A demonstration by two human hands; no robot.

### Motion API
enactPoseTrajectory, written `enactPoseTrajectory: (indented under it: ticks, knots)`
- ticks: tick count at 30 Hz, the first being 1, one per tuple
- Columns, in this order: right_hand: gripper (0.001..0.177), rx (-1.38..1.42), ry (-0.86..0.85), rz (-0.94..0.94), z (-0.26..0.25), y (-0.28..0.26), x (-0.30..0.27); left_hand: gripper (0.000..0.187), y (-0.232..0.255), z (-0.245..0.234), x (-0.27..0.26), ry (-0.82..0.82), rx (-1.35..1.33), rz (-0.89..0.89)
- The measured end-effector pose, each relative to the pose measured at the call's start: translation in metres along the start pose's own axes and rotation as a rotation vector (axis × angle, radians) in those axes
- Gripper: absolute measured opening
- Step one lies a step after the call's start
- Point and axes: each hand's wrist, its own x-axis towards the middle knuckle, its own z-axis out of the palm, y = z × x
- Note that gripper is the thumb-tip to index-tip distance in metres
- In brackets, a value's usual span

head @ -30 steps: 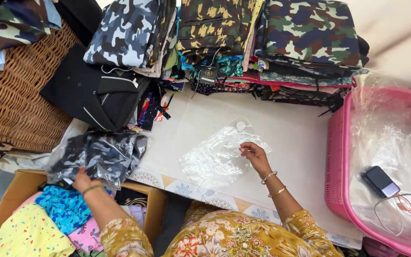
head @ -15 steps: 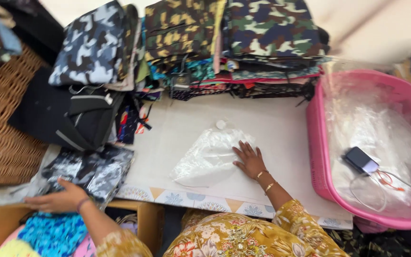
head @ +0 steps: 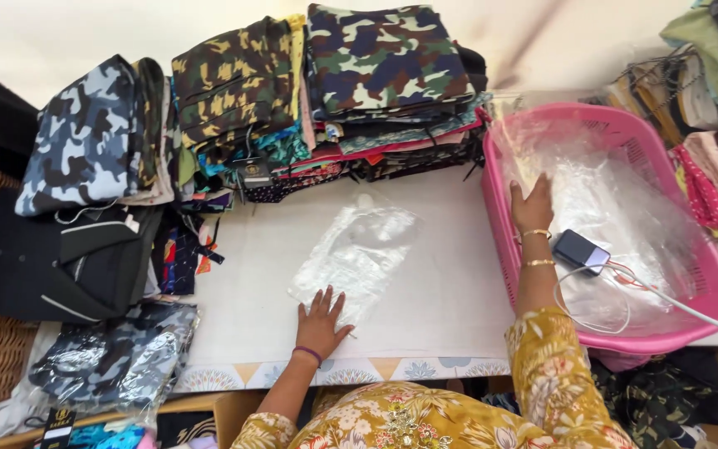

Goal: The recorder folds different types of clothes and packs them into plastic bags for logistics shipment.

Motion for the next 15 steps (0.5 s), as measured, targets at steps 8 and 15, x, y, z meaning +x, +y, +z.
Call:
enactPoseTrajectory:
  ticks: [8,15]
  knots:
    - [0.032,0.243,0.012,0.64,-0.089,-0.087,0.032,0.092,-0.02,0.019,0.014,-0.131,0.058,-0.454]
    - [0.01,0.347,0.347,-0.046,-0.114,-0.134,0.026,0.106,-0.057,-0.003,-0.007,-0.035,-0.073,-0.721]
